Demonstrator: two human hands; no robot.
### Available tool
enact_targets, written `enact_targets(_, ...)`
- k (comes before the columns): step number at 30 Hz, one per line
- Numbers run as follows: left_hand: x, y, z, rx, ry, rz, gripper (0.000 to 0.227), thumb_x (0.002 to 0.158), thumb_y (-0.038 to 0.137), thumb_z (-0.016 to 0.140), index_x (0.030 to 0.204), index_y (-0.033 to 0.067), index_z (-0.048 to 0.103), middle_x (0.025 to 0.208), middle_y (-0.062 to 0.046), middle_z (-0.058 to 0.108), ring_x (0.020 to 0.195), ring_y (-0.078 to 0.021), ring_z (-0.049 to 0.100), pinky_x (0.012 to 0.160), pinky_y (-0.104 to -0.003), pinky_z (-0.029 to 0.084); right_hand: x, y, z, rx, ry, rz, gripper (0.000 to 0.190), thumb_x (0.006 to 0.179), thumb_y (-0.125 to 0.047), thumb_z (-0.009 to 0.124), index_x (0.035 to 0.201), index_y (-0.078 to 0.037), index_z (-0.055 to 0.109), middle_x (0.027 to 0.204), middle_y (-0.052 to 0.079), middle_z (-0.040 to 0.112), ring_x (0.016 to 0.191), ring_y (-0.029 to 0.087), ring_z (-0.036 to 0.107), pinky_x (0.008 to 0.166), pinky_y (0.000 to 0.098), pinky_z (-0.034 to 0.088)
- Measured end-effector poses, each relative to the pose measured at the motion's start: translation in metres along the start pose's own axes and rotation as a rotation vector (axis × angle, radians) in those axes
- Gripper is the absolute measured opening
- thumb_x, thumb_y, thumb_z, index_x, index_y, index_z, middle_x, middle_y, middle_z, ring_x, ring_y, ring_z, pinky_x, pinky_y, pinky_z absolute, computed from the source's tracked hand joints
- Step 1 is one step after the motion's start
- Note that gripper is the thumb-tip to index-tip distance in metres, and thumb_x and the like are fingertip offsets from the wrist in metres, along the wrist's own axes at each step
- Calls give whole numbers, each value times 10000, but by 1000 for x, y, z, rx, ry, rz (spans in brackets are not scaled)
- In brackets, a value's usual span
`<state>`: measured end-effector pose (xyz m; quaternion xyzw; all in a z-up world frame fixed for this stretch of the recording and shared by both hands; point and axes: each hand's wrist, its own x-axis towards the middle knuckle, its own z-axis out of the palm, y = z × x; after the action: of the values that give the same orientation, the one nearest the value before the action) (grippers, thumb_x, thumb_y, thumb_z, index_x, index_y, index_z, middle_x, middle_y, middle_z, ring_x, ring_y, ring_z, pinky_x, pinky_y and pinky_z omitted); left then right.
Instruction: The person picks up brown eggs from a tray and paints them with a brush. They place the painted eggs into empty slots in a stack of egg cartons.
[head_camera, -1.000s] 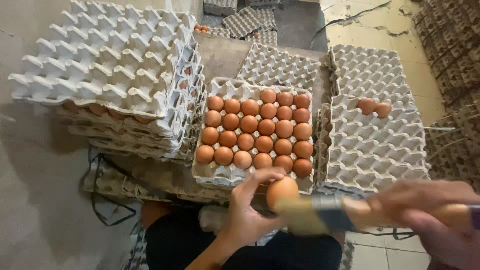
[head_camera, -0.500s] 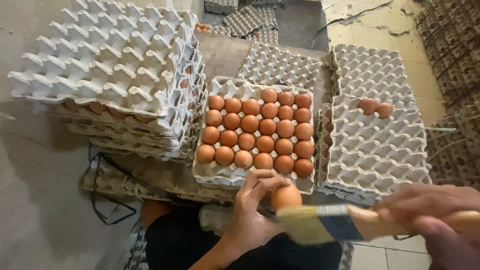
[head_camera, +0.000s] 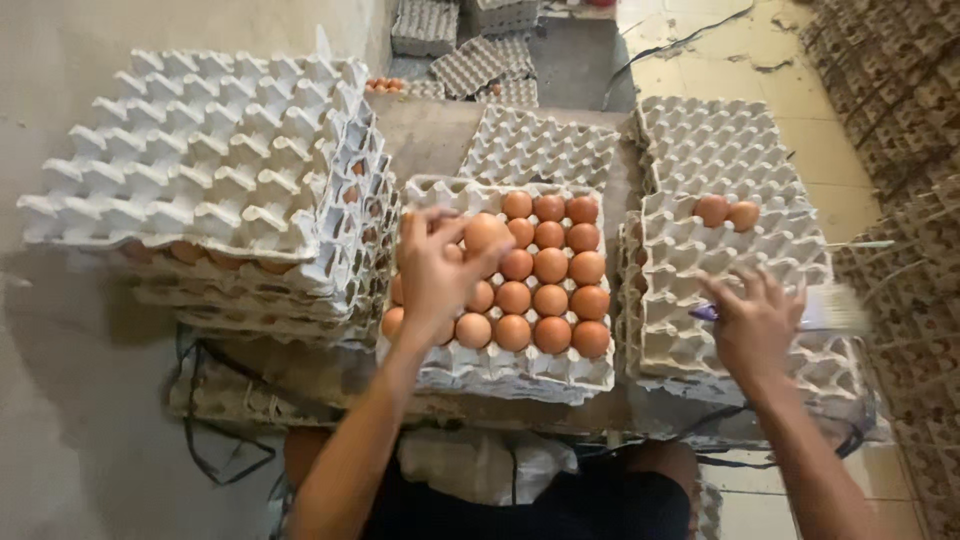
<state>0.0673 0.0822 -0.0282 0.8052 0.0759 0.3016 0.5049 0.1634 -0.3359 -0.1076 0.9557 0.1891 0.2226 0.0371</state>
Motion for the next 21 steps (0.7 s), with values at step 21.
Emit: enact_targets(21, 112, -88, 74, 691, -338, -260, 537, 591, 546, 881, 1019, 237, 781, 973, -150, 777, 1028, -393, 739, 849, -493, 589, -41, 26, 100, 275, 63, 320, 543, 784, -90, 666, 1201, -434, 712, 1157, -35, 636, 1338, 277, 530, 1218, 619, 248)
